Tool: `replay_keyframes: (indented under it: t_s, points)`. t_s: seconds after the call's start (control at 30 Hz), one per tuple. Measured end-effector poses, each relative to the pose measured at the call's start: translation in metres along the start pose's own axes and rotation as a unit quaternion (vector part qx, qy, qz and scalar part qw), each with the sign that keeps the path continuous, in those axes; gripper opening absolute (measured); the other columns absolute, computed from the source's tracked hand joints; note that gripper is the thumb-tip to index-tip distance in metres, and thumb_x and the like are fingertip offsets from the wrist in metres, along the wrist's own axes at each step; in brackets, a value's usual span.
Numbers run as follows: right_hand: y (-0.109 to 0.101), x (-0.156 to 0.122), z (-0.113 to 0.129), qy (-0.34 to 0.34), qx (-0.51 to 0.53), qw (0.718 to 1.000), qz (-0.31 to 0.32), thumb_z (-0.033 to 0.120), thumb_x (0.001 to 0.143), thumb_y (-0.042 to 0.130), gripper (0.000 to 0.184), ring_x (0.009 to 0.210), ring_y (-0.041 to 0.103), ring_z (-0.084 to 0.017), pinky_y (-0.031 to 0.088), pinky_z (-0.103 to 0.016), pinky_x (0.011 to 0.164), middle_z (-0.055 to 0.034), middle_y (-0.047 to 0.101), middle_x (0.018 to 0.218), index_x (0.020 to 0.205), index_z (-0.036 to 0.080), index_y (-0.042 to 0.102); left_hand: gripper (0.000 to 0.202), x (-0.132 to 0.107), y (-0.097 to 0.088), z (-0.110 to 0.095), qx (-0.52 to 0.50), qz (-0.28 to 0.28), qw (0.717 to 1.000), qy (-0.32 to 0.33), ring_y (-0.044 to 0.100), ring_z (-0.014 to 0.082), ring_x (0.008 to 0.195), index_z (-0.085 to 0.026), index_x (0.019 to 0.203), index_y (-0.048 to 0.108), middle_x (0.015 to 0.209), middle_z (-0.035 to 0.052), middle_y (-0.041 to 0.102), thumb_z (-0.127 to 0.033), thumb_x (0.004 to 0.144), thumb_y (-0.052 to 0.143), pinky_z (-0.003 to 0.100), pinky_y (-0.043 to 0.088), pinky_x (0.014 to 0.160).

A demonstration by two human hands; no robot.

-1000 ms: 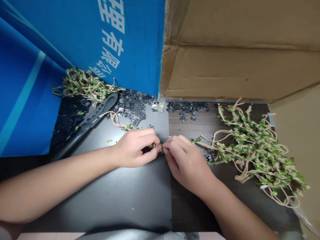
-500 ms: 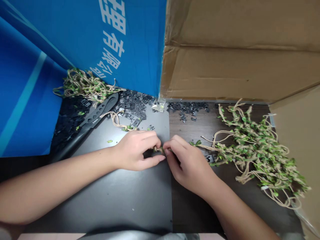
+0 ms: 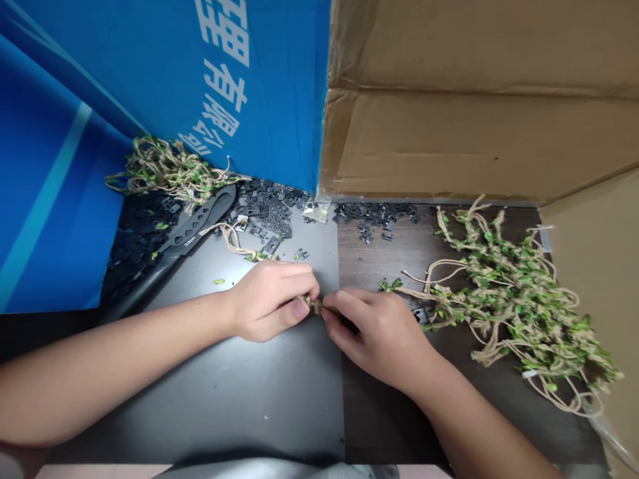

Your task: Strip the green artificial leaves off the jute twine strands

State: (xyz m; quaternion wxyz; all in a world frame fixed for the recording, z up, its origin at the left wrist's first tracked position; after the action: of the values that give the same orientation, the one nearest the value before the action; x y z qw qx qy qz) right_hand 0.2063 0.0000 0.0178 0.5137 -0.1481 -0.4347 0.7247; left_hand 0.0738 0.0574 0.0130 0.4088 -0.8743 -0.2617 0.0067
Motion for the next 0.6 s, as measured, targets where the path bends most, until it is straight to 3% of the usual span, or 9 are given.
replay_keyframes:
  t_s: [0.13,0.37,0.6]
  points:
    - [0.0004,-0.0029,-0.0026,0.018,-0.047,0.999,-0.004,0.021,0.095,0.064,0.012,0.051,0.057,-0.008,0.034,-0.025,0.053,0.0053,0.069,0.070,0.104,0.024,0.071,0.072,-0.0013,0.0006,0.0009,-0.019,0.007,1.000,0.012,0.059,0.0171,0.075,-0.017,0.092,0.064,0.086,0.0063,0.065,-0.063,0.106,0.011,0.029,0.045,0.067]
    - [-0.0006,-0.0035,-0.0037,0.010,-0.043,0.999,-0.021,0.021,0.094,0.066,0.011,0.051,0.061,-0.008,0.036,-0.025,0.053,0.0044,0.075,0.074,0.099,0.025,0.075,0.072,-0.0012,0.0008,0.0002,-0.020,0.012,1.000,0.013,0.059,0.0173,0.074,-0.017,0.092,0.063,0.085,0.0067,0.065,-0.062,0.106,0.009,0.030,0.045,0.066]
    - [-0.0041,-0.0024,-0.0024,0.004,-0.039,0.998,-0.046,0.022,0.096,0.067,0.011,0.051,0.062,-0.008,0.039,-0.024,0.052,0.0041,0.075,0.073,0.100,0.024,0.077,0.053,-0.0005,0.0003,-0.0005,0.004,0.011,1.000,0.004,0.061,0.0178,0.075,-0.017,0.092,0.062,0.087,0.0067,0.066,-0.044,0.107,0.020,0.030,0.047,0.068]
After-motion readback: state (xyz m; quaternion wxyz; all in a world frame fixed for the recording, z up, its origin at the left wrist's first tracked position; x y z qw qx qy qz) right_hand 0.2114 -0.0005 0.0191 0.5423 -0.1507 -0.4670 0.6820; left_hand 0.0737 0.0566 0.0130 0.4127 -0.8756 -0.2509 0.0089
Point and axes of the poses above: each hand's wrist, its own x-axis towards the middle knuckle, its own y-axis out of the palm, z = x × y, the point moved 7 cm from there along x, towards the middle knuckle
